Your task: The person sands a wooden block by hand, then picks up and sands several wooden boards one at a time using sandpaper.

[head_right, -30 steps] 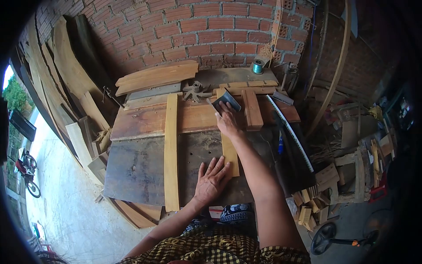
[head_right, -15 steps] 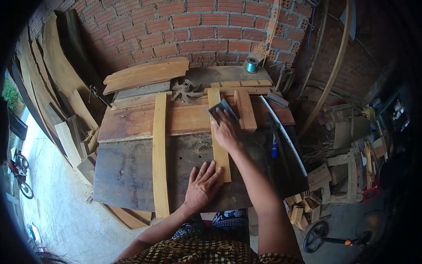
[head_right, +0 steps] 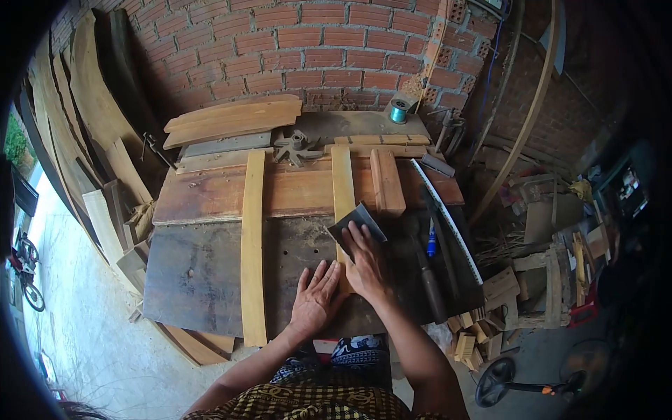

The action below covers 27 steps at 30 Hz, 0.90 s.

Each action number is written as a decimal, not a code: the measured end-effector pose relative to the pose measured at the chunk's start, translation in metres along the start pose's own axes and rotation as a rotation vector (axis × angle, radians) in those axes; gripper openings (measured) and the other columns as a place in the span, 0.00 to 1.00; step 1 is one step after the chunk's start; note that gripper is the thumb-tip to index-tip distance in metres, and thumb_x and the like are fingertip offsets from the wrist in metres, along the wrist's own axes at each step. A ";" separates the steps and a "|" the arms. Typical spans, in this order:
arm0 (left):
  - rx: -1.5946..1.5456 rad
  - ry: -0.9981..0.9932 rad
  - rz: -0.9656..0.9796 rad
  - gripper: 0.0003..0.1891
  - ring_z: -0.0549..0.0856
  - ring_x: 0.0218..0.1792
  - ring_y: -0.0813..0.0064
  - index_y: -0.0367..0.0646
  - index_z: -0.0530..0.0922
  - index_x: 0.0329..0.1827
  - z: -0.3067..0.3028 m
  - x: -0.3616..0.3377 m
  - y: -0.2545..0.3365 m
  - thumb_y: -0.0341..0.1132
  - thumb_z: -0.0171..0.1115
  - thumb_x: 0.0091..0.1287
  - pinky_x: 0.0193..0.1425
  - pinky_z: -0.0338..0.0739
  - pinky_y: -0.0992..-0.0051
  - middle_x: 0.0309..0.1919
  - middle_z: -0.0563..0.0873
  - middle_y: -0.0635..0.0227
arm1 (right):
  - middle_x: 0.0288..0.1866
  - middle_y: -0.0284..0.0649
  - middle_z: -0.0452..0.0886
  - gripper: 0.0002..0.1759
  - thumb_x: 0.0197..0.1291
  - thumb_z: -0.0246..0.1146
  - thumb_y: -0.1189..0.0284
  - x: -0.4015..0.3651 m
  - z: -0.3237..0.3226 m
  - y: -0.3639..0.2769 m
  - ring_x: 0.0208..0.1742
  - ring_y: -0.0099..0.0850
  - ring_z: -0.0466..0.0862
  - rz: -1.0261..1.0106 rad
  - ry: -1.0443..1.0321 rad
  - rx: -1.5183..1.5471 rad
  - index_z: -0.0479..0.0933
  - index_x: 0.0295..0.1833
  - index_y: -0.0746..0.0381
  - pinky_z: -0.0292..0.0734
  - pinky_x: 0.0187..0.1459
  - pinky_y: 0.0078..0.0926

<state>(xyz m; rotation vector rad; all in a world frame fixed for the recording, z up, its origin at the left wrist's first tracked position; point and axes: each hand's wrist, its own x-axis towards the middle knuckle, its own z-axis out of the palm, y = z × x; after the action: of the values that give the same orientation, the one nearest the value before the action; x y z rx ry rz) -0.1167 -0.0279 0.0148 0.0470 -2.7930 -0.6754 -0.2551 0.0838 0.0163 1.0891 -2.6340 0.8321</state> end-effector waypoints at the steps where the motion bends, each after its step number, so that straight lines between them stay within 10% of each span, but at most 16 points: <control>1: 0.001 -0.011 -0.004 0.35 0.64 0.78 0.60 0.44 0.62 0.79 0.001 0.000 0.001 0.49 0.59 0.73 0.81 0.50 0.52 0.75 0.71 0.61 | 0.76 0.47 0.69 0.22 0.69 0.59 0.73 -0.005 -0.003 -0.002 0.78 0.52 0.64 -0.006 0.021 0.074 0.75 0.68 0.62 0.62 0.75 0.43; 12: 0.012 0.029 0.026 0.36 0.64 0.78 0.61 0.44 0.61 0.79 0.003 0.001 -0.004 0.48 0.60 0.72 0.81 0.51 0.53 0.75 0.71 0.64 | 0.74 0.52 0.70 0.23 0.72 0.54 0.65 0.215 0.060 0.036 0.73 0.58 0.67 0.062 0.044 -0.194 0.73 0.68 0.62 0.62 0.74 0.48; 23: 0.010 -0.043 -0.044 0.30 0.60 0.80 0.58 0.44 0.71 0.72 0.003 -0.001 -0.002 0.47 0.60 0.69 0.82 0.47 0.50 0.77 0.68 0.60 | 0.76 0.47 0.69 0.22 0.71 0.57 0.70 -0.067 -0.018 -0.033 0.77 0.51 0.65 -0.029 -0.031 -0.001 0.76 0.68 0.61 0.63 0.75 0.43; 27: -0.011 0.042 -0.017 0.31 0.60 0.80 0.58 0.44 0.70 0.74 0.009 -0.002 -0.004 0.50 0.59 0.71 0.82 0.47 0.51 0.77 0.67 0.63 | 0.75 0.49 0.70 0.23 0.70 0.58 0.67 -0.004 0.000 -0.013 0.76 0.55 0.65 -0.037 0.011 -0.007 0.76 0.67 0.62 0.62 0.74 0.46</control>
<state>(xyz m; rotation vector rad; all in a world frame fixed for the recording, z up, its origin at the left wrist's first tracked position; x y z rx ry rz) -0.1169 -0.0272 0.0051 0.0811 -2.7518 -0.6861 -0.2434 0.0787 0.0200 1.1250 -2.5973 0.8178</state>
